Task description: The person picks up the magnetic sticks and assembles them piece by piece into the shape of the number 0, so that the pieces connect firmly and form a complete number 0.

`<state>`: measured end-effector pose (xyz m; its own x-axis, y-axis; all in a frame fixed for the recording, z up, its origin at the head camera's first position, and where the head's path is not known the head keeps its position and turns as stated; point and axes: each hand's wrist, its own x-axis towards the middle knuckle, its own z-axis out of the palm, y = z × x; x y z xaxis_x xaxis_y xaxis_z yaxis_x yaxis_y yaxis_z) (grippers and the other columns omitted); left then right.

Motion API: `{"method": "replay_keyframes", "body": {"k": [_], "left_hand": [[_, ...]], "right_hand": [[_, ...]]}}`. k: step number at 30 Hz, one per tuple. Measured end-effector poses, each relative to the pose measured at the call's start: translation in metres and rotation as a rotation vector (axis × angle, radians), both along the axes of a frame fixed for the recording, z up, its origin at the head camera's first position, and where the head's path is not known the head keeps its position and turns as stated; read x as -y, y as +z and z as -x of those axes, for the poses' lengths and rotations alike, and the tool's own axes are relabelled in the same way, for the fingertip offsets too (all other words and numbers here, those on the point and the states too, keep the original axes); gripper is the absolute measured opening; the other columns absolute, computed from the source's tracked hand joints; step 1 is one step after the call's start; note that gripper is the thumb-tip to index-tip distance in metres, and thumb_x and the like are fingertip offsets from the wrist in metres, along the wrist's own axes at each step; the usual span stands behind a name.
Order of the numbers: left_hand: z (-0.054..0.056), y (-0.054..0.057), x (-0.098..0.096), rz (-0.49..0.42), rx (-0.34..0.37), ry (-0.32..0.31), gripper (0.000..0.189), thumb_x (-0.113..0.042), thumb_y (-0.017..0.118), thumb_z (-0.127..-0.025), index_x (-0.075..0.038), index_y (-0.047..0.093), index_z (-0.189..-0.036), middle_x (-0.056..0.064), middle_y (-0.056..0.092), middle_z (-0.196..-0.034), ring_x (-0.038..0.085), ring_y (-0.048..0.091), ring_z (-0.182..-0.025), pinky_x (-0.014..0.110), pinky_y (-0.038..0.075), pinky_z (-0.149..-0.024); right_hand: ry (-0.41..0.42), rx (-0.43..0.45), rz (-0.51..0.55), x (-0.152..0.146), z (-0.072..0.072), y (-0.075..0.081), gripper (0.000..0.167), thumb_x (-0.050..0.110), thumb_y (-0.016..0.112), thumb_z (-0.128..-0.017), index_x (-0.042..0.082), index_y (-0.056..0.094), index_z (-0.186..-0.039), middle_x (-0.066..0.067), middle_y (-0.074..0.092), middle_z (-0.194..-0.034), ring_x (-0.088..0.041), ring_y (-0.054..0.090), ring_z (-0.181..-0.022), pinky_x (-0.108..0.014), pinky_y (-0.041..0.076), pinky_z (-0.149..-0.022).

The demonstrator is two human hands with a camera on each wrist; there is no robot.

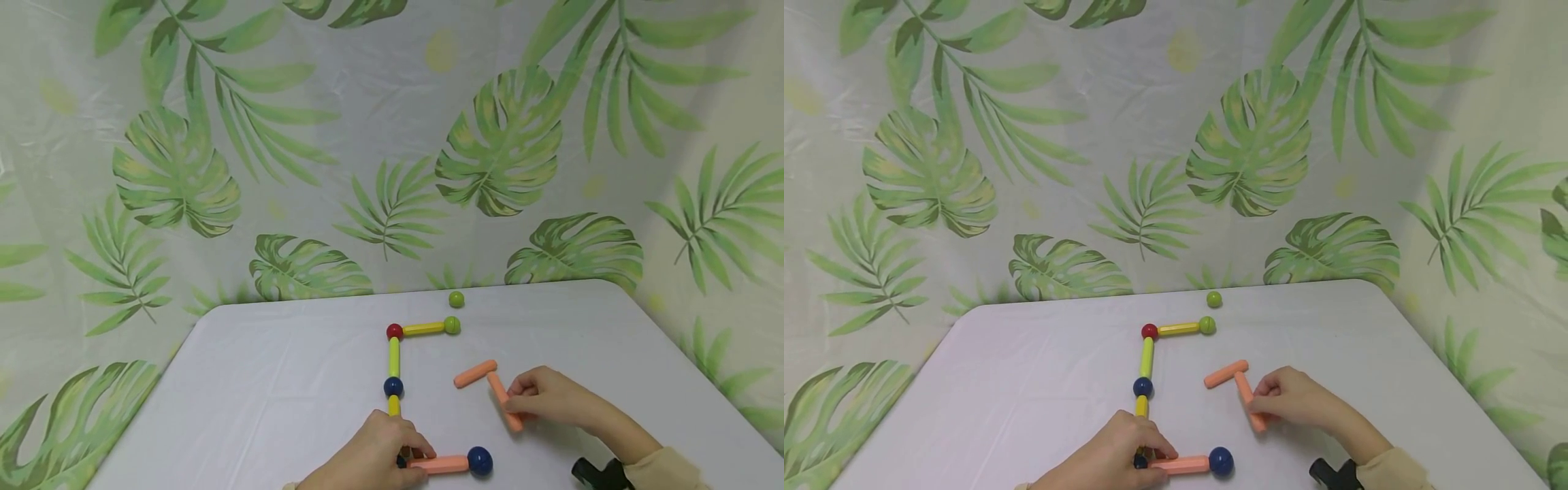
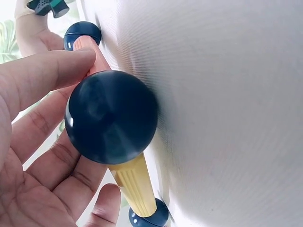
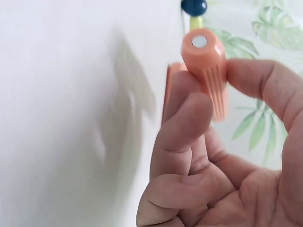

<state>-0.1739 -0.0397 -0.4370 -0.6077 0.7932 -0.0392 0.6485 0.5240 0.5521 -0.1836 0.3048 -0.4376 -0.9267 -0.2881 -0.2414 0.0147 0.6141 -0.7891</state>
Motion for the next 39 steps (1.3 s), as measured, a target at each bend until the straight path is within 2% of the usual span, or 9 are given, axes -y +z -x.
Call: {"method": "replay_keyframes", "body": {"k": [4, 9, 16, 24, 39], "left_hand": [[0.0, 0.0, 0.0, -0.013, -0.014, -0.003, 0.019, -0.02, 0.084, -0.093, -0.022, 0.085, -0.111, -0.02, 0.072, -0.086, -0.013, 0.058, -0.074, 0.012, 0.048, -0.069], [0.0, -0.001, 0.0, -0.019, -0.026, -0.004, 0.019, -0.02, 0.084, -0.092, -0.022, 0.085, -0.111, -0.02, 0.072, -0.087, -0.013, 0.059, -0.074, 0.011, 0.048, -0.069], [0.0, -0.001, 0.0, -0.02, -0.031, 0.011, 0.019, -0.021, 0.086, -0.091, -0.022, 0.086, -0.109, -0.02, 0.075, -0.089, -0.013, 0.06, -0.077, 0.013, 0.045, -0.074], [-0.002, 0.0, -0.003, -0.012, 0.08, 0.05, 0.018, -0.017, 0.085, -0.092, -0.018, 0.085, -0.109, -0.016, 0.076, -0.093, -0.011, 0.06, -0.08, 0.014, 0.052, -0.073], [-0.002, 0.001, -0.003, -0.024, 0.138, 0.048, 0.018, -0.015, 0.084, -0.093, -0.018, 0.085, -0.111, -0.011, 0.077, -0.094, -0.009, 0.059, -0.082, 0.015, 0.052, -0.074]], "right_hand": [[-0.019, 0.037, 0.033, 0.008, -0.003, -0.001, 0.022, 0.027, 0.075, -0.093, 0.006, 0.075, -0.096, 0.004, 0.068, -0.074, -0.011, 0.057, -0.07, -0.023, 0.045, -0.06], [-0.044, 0.071, 0.038, 0.017, -0.005, -0.001, 0.022, 0.029, 0.074, -0.094, 0.007, 0.075, -0.096, 0.006, 0.065, -0.071, -0.01, 0.051, -0.065, -0.022, 0.038, -0.056], [-0.096, 0.121, 0.043, 0.028, -0.003, -0.005, 0.022, 0.03, 0.076, -0.095, 0.008, 0.076, -0.095, 0.006, 0.065, -0.07, -0.01, 0.052, -0.064, -0.023, 0.039, -0.056], [-0.096, 0.154, 0.068, 0.037, -0.005, -0.01, 0.021, 0.029, 0.076, -0.096, 0.008, 0.075, -0.092, 0.004, 0.066, -0.07, -0.011, 0.056, -0.065, -0.024, 0.042, -0.059], [-0.06, 0.179, 0.145, 0.046, -0.011, -0.013, 0.021, 0.025, 0.075, -0.096, 0.006, 0.075, -0.087, 0.004, 0.067, -0.068, -0.007, 0.06, -0.061, -0.022, 0.052, -0.06]]}}
